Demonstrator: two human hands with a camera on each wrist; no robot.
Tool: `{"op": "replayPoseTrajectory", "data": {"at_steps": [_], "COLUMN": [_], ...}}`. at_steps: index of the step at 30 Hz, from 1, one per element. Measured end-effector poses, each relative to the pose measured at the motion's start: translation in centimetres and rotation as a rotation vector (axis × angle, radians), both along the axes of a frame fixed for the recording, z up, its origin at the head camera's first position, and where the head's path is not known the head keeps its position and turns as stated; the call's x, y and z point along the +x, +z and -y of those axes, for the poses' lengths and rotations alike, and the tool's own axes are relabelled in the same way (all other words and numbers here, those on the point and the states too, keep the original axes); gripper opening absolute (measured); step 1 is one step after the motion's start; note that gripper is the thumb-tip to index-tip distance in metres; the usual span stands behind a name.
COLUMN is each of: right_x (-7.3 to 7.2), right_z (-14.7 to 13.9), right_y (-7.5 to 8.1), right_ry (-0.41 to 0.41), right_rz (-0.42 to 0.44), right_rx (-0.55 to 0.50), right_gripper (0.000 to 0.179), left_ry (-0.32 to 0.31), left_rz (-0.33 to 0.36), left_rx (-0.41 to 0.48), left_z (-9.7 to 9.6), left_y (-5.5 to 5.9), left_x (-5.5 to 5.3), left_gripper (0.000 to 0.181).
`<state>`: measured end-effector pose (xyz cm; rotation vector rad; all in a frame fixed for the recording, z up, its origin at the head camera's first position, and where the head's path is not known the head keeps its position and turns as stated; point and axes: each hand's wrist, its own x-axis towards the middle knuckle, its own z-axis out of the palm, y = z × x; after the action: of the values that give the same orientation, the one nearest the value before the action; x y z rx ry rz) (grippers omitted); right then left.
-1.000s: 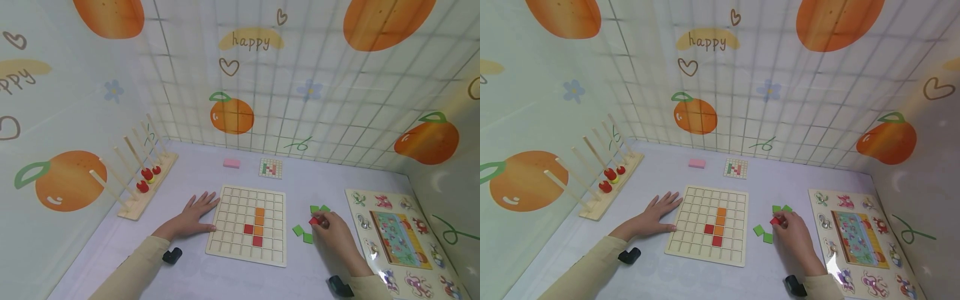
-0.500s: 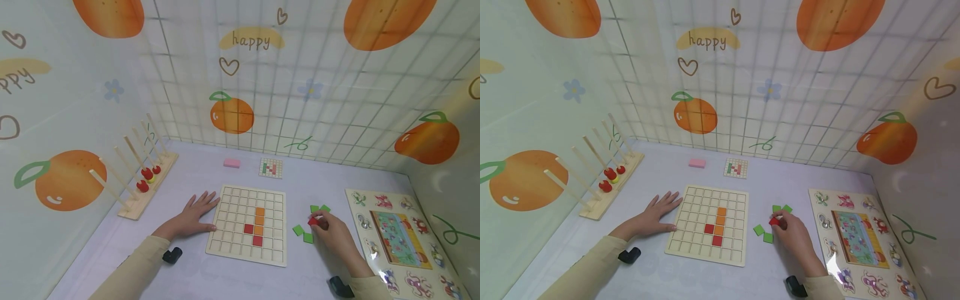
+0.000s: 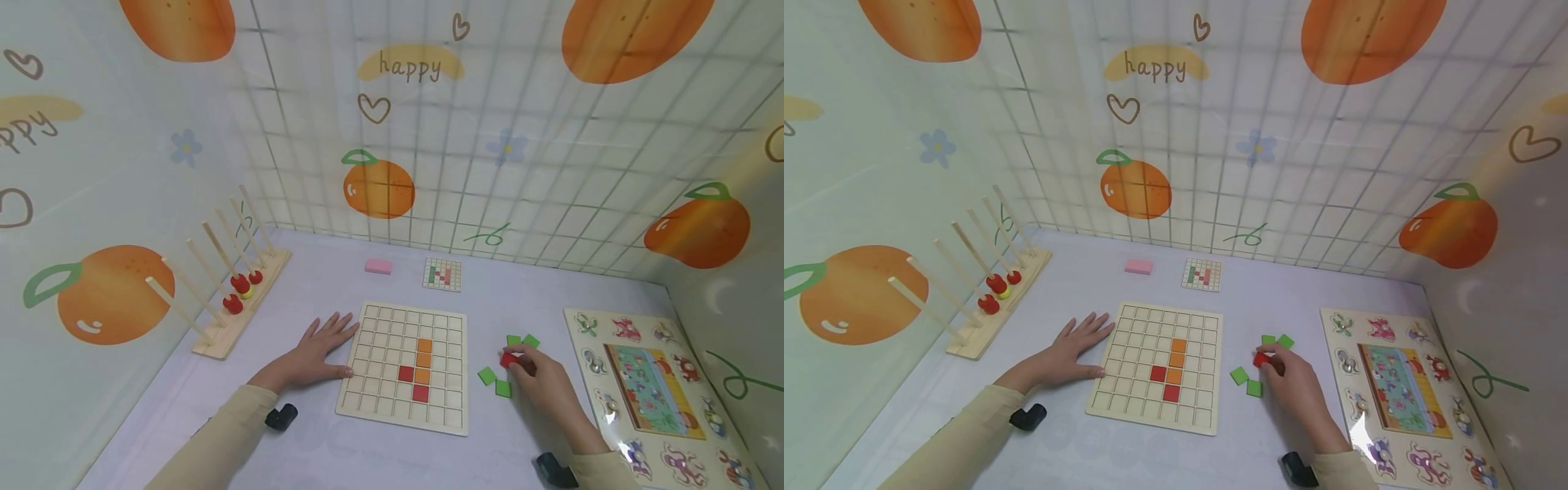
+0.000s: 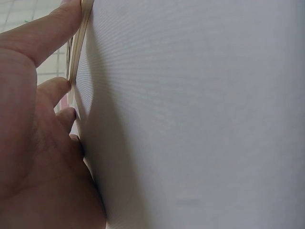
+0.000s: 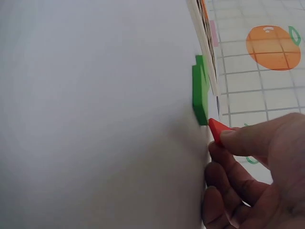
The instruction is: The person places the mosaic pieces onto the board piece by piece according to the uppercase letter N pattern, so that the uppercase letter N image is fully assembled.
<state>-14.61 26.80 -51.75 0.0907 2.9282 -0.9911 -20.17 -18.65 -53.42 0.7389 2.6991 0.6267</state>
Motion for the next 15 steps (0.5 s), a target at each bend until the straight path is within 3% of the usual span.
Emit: {"op": "replayPoseTrajectory", "data": {"at_steps": [15], "right_x": [0.0], "right_z": [2.0], "right_y": [0.6], "right_ry": [-0.015], "right_rz": [-0.026], "right_rx": [-0.079], "right_gripper": [0.027], "left_ry": [-0.002], "left_rz": [0.005], "left_rx": [0.000], "left_z": [0.0], "left_y": [0.2], "left_x": [0.0], "left_gripper": [0.097]}}
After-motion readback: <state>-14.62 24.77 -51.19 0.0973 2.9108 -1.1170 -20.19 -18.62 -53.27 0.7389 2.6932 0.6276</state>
